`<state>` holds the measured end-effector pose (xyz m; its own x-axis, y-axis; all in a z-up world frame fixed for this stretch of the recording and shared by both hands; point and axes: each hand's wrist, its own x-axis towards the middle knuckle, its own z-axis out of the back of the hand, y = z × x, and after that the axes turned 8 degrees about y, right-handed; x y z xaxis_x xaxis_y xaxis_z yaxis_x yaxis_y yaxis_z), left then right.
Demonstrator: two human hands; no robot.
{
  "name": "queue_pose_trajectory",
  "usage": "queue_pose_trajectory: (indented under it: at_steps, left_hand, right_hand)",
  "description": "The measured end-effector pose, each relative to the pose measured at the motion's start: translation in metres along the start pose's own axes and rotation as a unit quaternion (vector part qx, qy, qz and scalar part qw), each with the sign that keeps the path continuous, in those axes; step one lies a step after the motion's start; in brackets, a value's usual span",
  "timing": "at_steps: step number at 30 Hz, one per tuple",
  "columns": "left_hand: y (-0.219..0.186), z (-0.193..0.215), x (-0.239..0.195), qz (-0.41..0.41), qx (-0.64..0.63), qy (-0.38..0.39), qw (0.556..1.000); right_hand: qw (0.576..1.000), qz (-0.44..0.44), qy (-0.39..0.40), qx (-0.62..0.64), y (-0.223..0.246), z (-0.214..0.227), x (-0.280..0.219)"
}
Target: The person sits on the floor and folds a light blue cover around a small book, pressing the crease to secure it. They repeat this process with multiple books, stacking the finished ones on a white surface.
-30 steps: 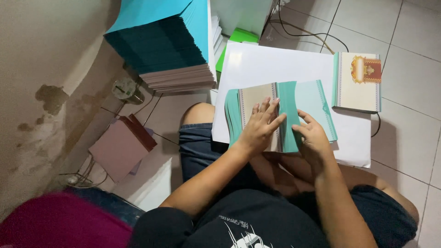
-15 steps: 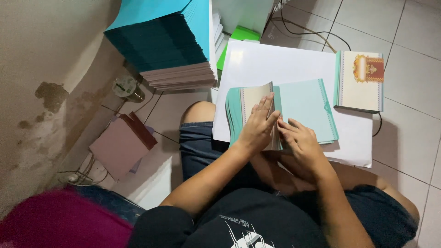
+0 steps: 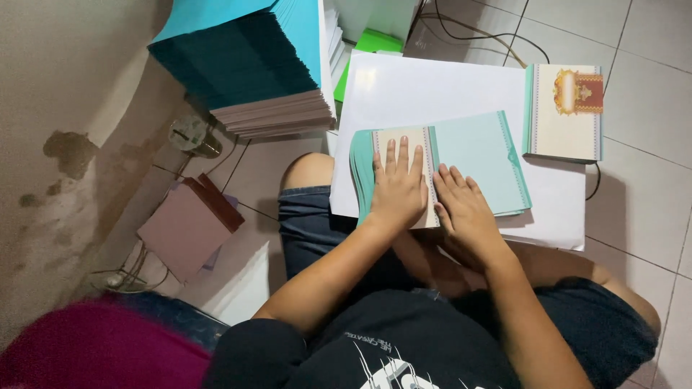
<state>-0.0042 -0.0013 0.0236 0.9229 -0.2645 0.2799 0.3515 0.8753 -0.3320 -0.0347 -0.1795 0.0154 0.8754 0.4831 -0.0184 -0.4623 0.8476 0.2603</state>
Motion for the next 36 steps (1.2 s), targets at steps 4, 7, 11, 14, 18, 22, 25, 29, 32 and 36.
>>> queue_pose_trajectory:
  at_steps: [4, 7, 11, 14, 18, 22, 25, 29, 32, 36]
  left_hand:
    - [0.001, -0.006, 0.0, 0.002, -0.023, 0.029, 0.999]
    - [0.001, -0.009, 0.0, -0.001, -0.007, 0.03, 1.0]
    - [0.002, -0.01, 0.001, -0.004, 0.006, 0.017, 1.0]
    - [0.003, -0.014, 0.002, -0.001, 0.003, 0.019, 1.0]
    - [0.005, -0.019, 0.003, 0.005, 0.005, 0.026, 1.0]
    - [0.003, -0.014, 0.001, 0.003, -0.014, 0.032, 0.999]
    - [0.002, -0.014, 0.0, 0.003, -0.017, 0.038, 0.999]
    - [0.003, -0.017, 0.002, 0.004, -0.009, 0.04, 0.999]
    - [0.004, -0.019, 0.002, 0.008, 0.0, 0.039, 0.999]
    - [0.005, -0.019, 0.002, 0.011, 0.018, 0.039, 0.999]
  right_hand:
    - [0.999, -0.001, 0.021, -0.048, -0.015, -0.012, 0.005]
    - [0.997, -0.002, 0.036, -0.073, -0.021, -0.012, 0.026]
    - [0.995, -0.01, 0.032, -0.092, -0.022, -0.001, 0.061]
    - [0.994, -0.013, 0.029, -0.102, -0.028, -0.004, 0.072]
    - [0.993, -0.016, 0.017, -0.113, -0.027, -0.014, 0.056]
    - [0.994, -0.022, 0.036, -0.104, -0.013, -0.017, 0.01]
    - [0.993, -0.015, 0.036, -0.109, -0.016, -0.02, 0.002]
    - [0.992, -0.003, 0.053, -0.11, -0.031, -0.017, 0.038]
    - [0.993, 0.004, 0.052, -0.109, -0.043, -0.01, 0.079]
    - [0.994, -0.013, 0.06, -0.093, -0.038, 0.001, 0.096]
